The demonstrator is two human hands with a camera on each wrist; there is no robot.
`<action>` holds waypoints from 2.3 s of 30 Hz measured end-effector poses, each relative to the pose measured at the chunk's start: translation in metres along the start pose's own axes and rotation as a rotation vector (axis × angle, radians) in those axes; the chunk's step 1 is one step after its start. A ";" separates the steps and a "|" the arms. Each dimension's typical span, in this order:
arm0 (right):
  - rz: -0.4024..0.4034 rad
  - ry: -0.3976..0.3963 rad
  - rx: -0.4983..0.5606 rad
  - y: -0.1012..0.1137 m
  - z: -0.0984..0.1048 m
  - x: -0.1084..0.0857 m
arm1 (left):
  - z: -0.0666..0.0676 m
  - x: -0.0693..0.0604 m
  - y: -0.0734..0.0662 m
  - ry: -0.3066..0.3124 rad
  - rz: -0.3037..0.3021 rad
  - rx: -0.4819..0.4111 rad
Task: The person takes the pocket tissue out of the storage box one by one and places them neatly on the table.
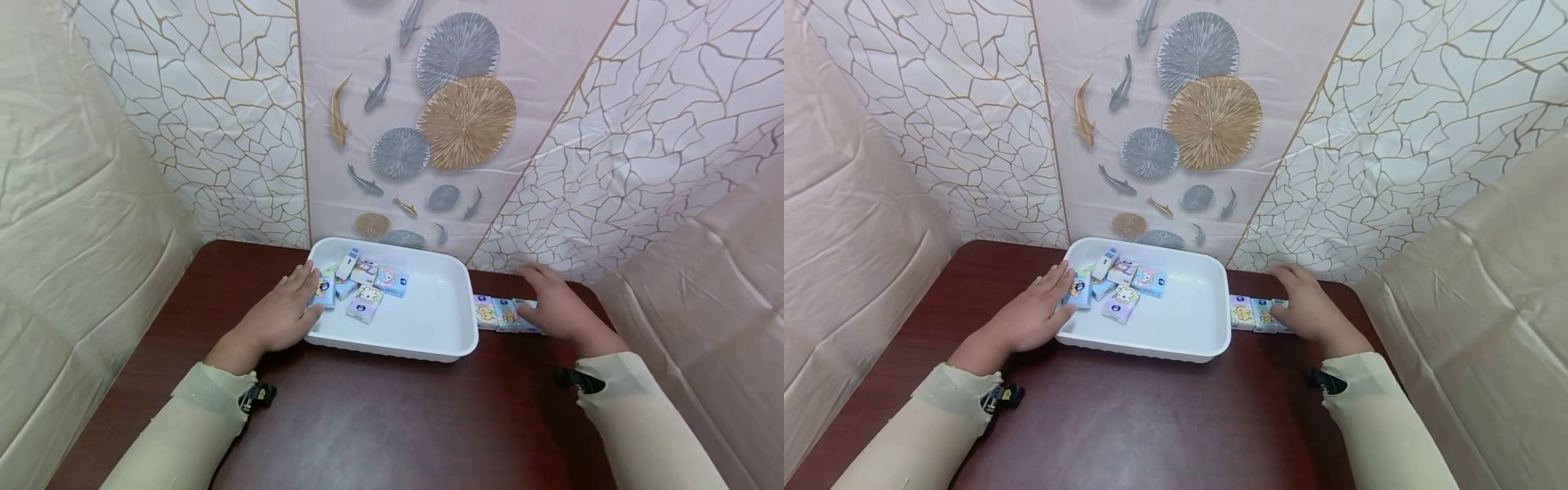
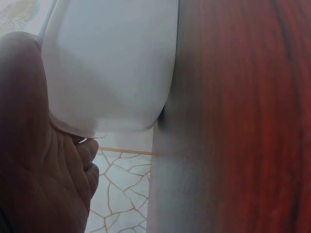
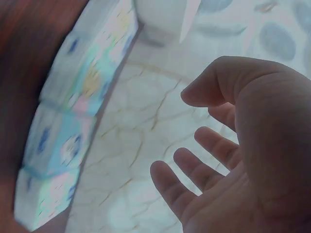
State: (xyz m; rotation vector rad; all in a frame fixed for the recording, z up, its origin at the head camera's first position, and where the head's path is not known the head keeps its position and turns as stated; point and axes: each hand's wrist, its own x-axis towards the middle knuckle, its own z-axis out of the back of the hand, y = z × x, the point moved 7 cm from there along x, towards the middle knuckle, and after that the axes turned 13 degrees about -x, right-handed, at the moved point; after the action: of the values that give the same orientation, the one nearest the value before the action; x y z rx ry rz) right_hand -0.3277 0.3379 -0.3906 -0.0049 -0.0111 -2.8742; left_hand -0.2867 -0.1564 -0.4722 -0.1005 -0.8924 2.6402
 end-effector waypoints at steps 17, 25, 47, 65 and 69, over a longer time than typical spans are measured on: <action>0.226 -0.066 -0.018 0.084 0.012 0.022 | -0.001 0.001 0.002 0.001 0.006 -0.004; 0.214 -0.011 -0.009 0.103 0.002 0.034 | -0.001 0.001 0.002 0.013 0.025 -0.013; 0.262 0.058 0.059 0.146 -0.017 0.073 | -0.001 0.001 0.003 -0.002 0.009 -0.004; 0.274 0.075 0.071 0.159 -0.022 0.096 | 0.003 -0.002 -0.001 -0.001 0.007 -0.004; 0.254 0.077 0.064 0.161 -0.027 0.100 | 0.003 -0.002 0.000 0.000 0.017 -0.001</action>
State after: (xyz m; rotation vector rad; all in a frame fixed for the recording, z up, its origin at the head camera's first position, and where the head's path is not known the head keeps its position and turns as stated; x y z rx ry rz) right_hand -0.3816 0.1564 -0.4158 0.1091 -0.0813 -2.6167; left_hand -0.2854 -0.1586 -0.4697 -0.1089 -0.8961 2.6553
